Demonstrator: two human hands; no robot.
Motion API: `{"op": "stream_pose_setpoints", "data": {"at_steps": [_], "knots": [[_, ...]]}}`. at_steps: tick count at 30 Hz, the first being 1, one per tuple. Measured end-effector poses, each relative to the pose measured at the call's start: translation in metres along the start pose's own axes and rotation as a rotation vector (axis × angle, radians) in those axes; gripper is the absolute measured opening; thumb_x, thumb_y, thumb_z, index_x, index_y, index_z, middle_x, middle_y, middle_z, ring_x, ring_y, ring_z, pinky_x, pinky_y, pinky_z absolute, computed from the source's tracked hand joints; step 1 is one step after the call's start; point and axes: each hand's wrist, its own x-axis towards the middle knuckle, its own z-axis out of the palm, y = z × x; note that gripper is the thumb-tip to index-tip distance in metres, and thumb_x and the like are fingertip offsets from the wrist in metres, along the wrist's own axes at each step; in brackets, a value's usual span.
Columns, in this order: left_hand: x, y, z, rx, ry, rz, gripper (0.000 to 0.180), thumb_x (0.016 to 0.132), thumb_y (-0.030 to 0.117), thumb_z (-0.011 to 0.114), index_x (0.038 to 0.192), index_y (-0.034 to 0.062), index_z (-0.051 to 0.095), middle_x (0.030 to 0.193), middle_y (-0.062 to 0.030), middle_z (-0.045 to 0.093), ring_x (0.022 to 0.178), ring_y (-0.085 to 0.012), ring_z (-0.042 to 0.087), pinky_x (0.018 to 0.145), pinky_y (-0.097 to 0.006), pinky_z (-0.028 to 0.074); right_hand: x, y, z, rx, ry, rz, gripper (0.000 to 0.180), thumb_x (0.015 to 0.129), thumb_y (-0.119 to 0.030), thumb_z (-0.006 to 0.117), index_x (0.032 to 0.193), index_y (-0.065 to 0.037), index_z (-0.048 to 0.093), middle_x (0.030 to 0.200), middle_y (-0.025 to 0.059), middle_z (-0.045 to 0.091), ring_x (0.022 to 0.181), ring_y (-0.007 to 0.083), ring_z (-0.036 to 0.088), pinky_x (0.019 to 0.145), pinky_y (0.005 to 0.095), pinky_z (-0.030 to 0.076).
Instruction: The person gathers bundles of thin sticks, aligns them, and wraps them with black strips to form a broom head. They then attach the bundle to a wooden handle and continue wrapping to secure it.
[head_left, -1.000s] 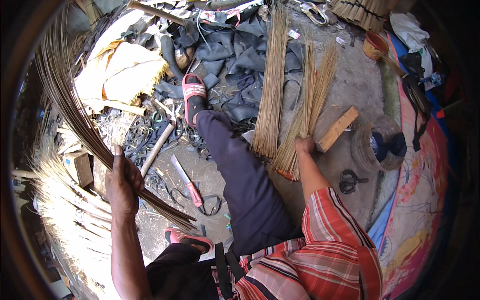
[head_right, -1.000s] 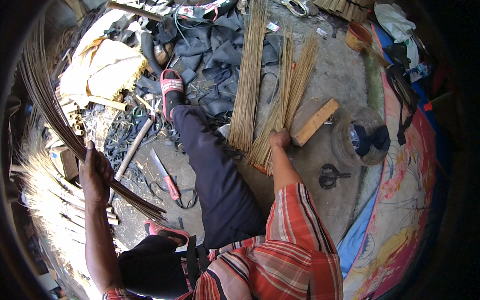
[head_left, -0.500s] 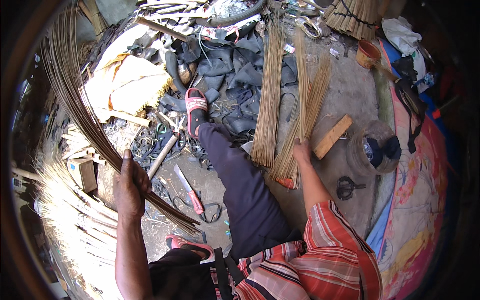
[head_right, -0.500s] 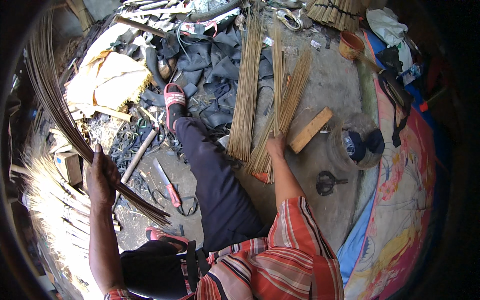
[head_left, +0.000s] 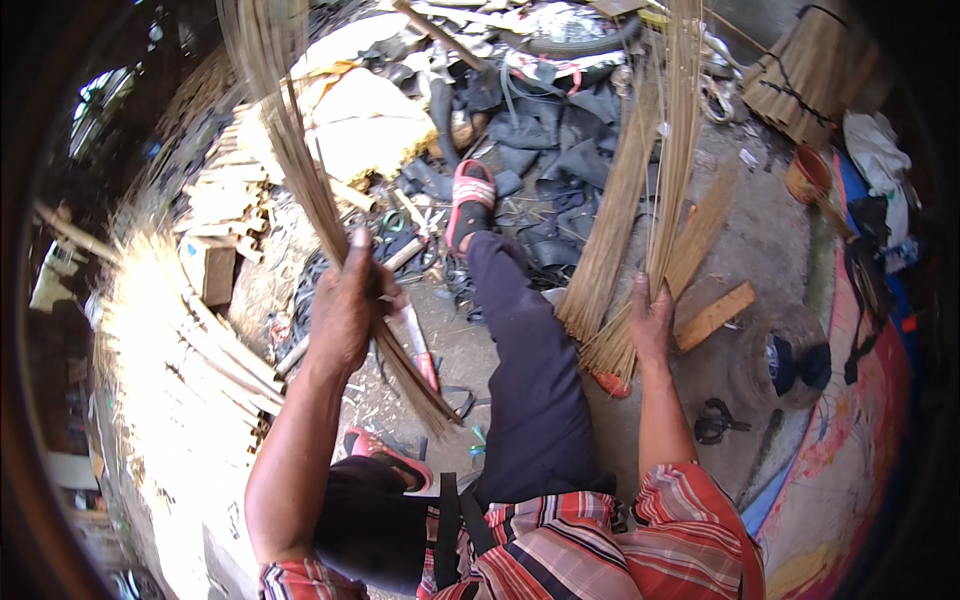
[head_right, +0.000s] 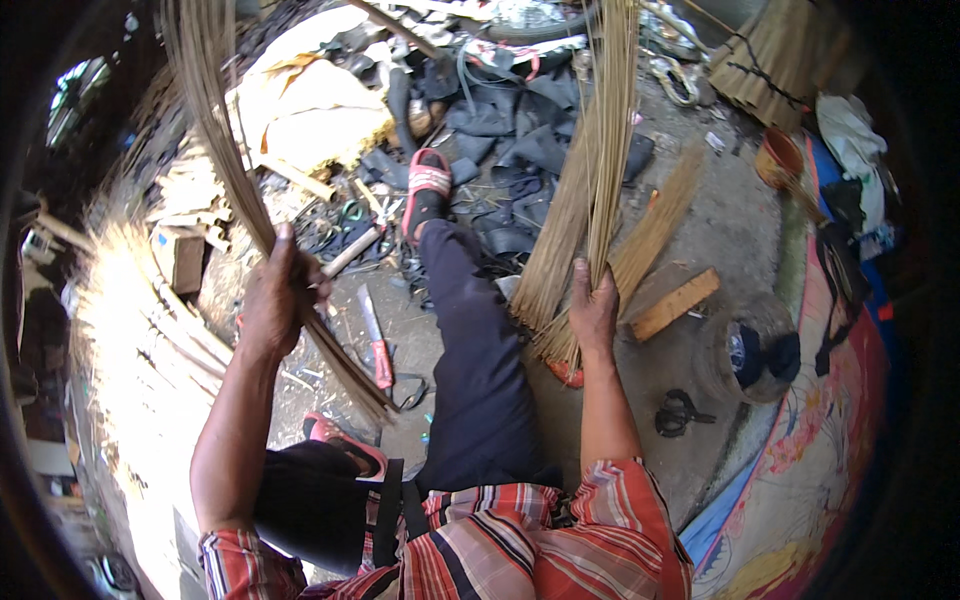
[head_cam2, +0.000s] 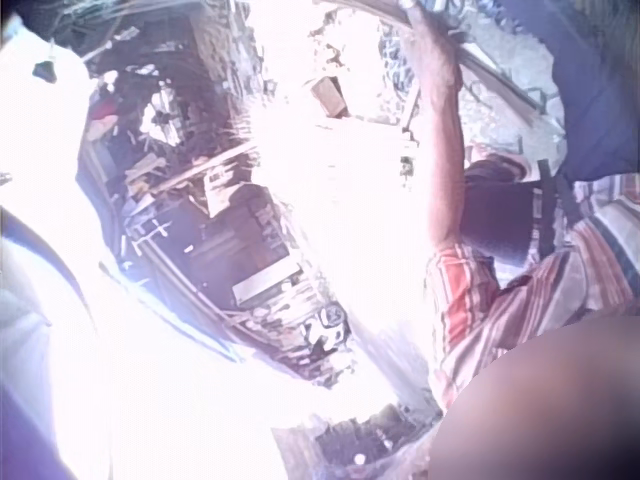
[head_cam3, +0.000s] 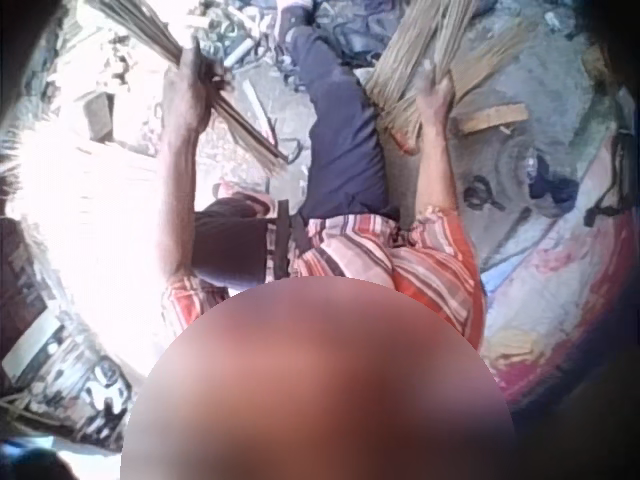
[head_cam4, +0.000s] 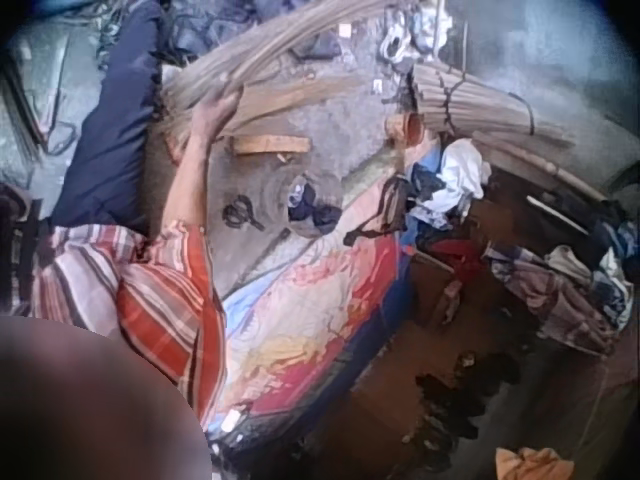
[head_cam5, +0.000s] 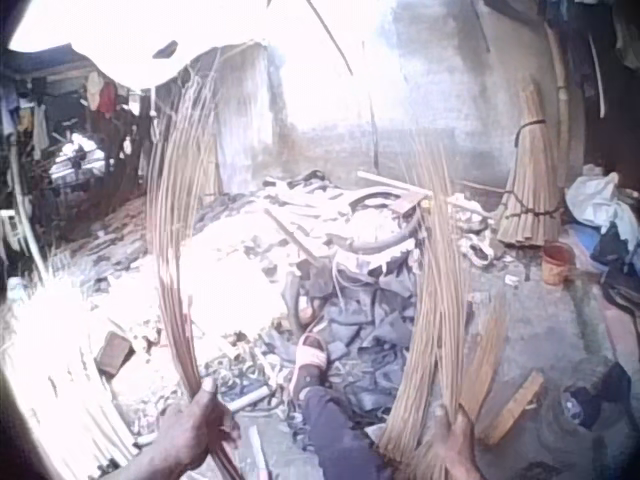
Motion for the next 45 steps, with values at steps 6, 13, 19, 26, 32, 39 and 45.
{"op": "stream_pose_setpoints", "data": {"at_steps": [6,13,19,26,32,39,45], "knots": [[0.010,0.011,0.023,-0.330,-0.118,0.152,0.098,0.091,0.086,0.045,0.126,-0.0055,0.060,0.131,-0.0283,0.065,0.116,-0.0392,0.071,0.097,-0.048,0.061,-0.048,-0.137,0.076,0.354,-0.651,-0.159,0.075,0.089,-0.066,0.075,0.124,-0.001,0.061,0.085,0.0052,0.064,0.071,0.0162,0.060,0.067,0.0322,0.052],[-0.013,0.017,-0.017,-0.349,-0.031,0.464,0.118,0.081,0.095,0.046,0.140,-0.0071,0.048,0.123,-0.0221,0.067,0.102,-0.0286,0.073,0.089,-0.043,0.062,-0.090,-0.215,0.160,0.166,-0.829,-0.295,0.042,0.088,-0.025,0.080,0.117,0.000,0.061,0.097,0.0262,0.071,0.093,0.0458,0.072,0.079,0.0519,0.056],[-0.032,0.011,-0.045,-0.180,0.145,0.276,0.073,0.095,0.050,0.079,0.133,-0.0070,0.053,0.087,-0.0094,0.066,0.078,-0.0182,0.069,0.065,-0.032,0.055,-0.097,-0.222,0.198,0.263,-1.056,-0.342,0.053,0.088,-0.030,0.079,0.127,0.000,0.060,0.106,0.0293,0.069,0.108,0.0463,0.069,0.087,0.0539,0.055],[-0.020,-0.035,-0.041,0.056,0.311,0.385,0.035,0.099,0.030,0.077,0.107,-0.0029,0.066,0.077,-0.0056,0.068,0.064,-0.0131,0.066,0.059,-0.031,0.054,-0.030,-0.268,0.197,0.443,-0.946,-0.469,0.121,0.078,-0.075,0.080,0.158,0.005,0.038,0.155,0.0296,0.047,0.147,0.0415,0.047,0.120,0.0510,0.043],[-0.005,-0.118,0.012,0.113,0.131,0.378,0.027,0.092,0.015,0.076,0.112,-0.0019,0.069,0.096,-0.0087,0.076,0.091,-0.0174,0.071,0.084,-0.035,0.056,-0.039,-0.268,0.213,0.641,-0.761,-0.248,0.033,0.095,-0.028,0.081,0.114,-0.004,0.070,0.087,0.0020,0.071,0.078,0.0102,0.066,0.074,0.0320,0.055],[0.019,-0.177,0.027,-0.060,0.165,0.500,0.031,0.090,0.012,0.076,0.117,-0.0023,0.070,0.106,-0.0111,0.076,0.101,-0.0215,0.071,0.090,-0.037,0.055,-0.069,-0.184,0.234,0.540,-0.773,-0.238,0.024,0.099,-0.018,0.075,0.116,-0.001,0.070,0.089,0.0025,0.070,0.084,0.0126,0.066,0.079,0.0317,0.054],[0.040,-0.212,0.021,0.141,-0.010,0.327,0.052,0.092,0.017,0.077,0.135,-0.0019,0.053,0.126,-0.0147,0.062,0.120,-0.0258,0.060,0.107,-0.040,0.047,-0.060,-0.172,0.249,0.458,-0.845,-0.221,0.031,0.100,-0.024,0.075,0.120,-0.001,0.069,0.102,0.0071,0.071,0.097,0.0156,0.066,0.091,0.0347,0.052]]}}
